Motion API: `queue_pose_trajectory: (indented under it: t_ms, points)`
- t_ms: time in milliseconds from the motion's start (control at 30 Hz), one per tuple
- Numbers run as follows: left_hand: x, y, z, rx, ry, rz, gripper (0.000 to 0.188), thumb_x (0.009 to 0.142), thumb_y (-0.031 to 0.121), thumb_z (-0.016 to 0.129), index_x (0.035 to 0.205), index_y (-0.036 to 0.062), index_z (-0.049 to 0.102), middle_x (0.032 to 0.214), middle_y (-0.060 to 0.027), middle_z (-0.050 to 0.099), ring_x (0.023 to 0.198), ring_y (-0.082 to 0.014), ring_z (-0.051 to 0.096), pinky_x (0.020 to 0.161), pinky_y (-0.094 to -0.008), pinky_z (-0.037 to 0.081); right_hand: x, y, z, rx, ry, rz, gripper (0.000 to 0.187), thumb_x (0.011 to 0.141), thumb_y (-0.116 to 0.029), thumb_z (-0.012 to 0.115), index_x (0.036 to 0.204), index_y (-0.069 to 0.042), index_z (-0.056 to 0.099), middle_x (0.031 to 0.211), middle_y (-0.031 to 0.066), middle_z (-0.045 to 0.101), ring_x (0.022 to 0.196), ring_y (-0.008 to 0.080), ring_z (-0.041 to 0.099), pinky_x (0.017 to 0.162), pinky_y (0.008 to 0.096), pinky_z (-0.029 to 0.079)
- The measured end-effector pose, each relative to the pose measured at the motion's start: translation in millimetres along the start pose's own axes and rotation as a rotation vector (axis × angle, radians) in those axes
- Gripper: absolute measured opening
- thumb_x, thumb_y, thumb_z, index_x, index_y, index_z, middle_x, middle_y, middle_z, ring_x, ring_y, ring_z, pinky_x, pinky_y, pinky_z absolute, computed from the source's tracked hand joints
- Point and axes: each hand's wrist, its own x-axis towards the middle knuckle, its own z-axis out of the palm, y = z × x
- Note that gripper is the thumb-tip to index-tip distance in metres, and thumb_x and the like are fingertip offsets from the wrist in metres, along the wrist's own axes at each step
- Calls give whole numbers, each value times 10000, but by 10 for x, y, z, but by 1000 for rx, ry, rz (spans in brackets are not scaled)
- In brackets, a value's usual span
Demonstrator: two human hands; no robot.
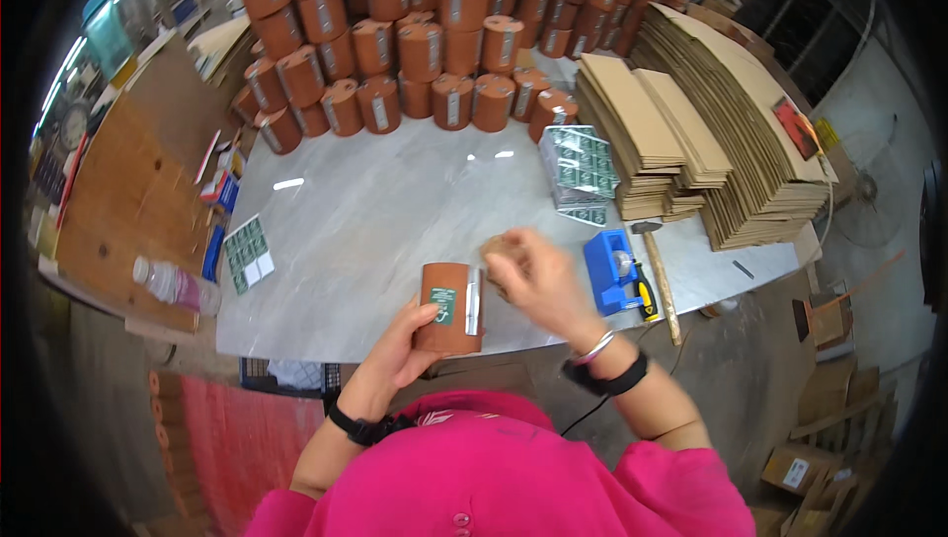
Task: Labeling and wrapping cylindrical wooden or bamboo components with cardboard and tape.
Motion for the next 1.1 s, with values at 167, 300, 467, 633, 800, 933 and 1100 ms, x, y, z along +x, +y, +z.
queue_pose_trajectory:
  t_ms: [167, 300, 467, 633, 800, 933, 1100]
  points:
    - [-204, 82, -260, 34, 115, 102, 671, 907, 358, 575, 1445, 2, 392, 1336, -238, 555, 1202, -432, 582, 973, -552, 515, 796, 831, -1500, -698, 492, -171, 518, 895, -382, 687, 1206, 21, 587, 1057, 236, 662, 970, 410, 636, 857, 469, 516]
    - [-529, 133, -323, -22, 206, 172, 702, 875, 397, 587, 1408, -33, 431, 1300, -253, 572, 1172, -429, 596, 953, -550, 526, 1145, 1465, -2657, -1007, 479, 254, 703, 851, -533, 692, 1249, 29, 552, 1239, 267, 608, 1142, 413, 589, 961, 480, 482]
    - [-852, 47, -500, -50, 346, 222, 694, 864, 386, 585, 1407, -19, 438, 1279, -254, 579, 1145, -427, 606, 944, -561, 524, 1325, 1885, -2949, -890, 294, 658, 911, 688, -655, 766, 1257, 29, 573, 1310, 245, 597, 1232, 379, 568, 1016, 455, 474]
    - [-994, 0, -529, -152, 361, 266, 651, 870, 309, 589, 1402, -34, 434, 1288, -261, 571, 1182, -456, 574, 1007, -603, 467, 1296, 1702, -2939, -792, 233, 773, 919, 678, -640, 782, 1295, 7, 574, 1327, 257, 586, 1264, 381, 550, 1036, 456, 459]
    - [-926, 41, -445, -97, 359, 314, 701, 850, 339, 629, 1424, -6, 418, 1299, -243, 568, 1162, -428, 592, 977, -554, 499, 1280, 1642, -2925, -883, 504, 605, 793, 675, -616, 797, 1149, -11, 607, 1204, 232, 612, 1179, 387, 567, 990, 473, 460]
    - [-731, 198, -292, -53, 189, 355, 781, 832, 392, 671, 1466, 37, 385, 1357, -226, 536, 1143, -393, 607, 946, -500, 525, 1189, 1269, -2573, -811, 662, 50, 635, 695, -509, 820, 1024, -24, 576, 1007, 191, 599, 1017, 364, 581, 879, 465, 472]
    - [-547, 230, -156, -117, 3, 393, 748, 854, 291, 660, 1473, 1, 359, 1412, -201, 502, 1232, -402, 565, 1068, -519, 451, 109, 11, -515, -396, 138, -385, 600, 696, -442, 834, 1014, -13, 561, 1056, 205, 560, 936, 380, 578, 817, 458, 492]
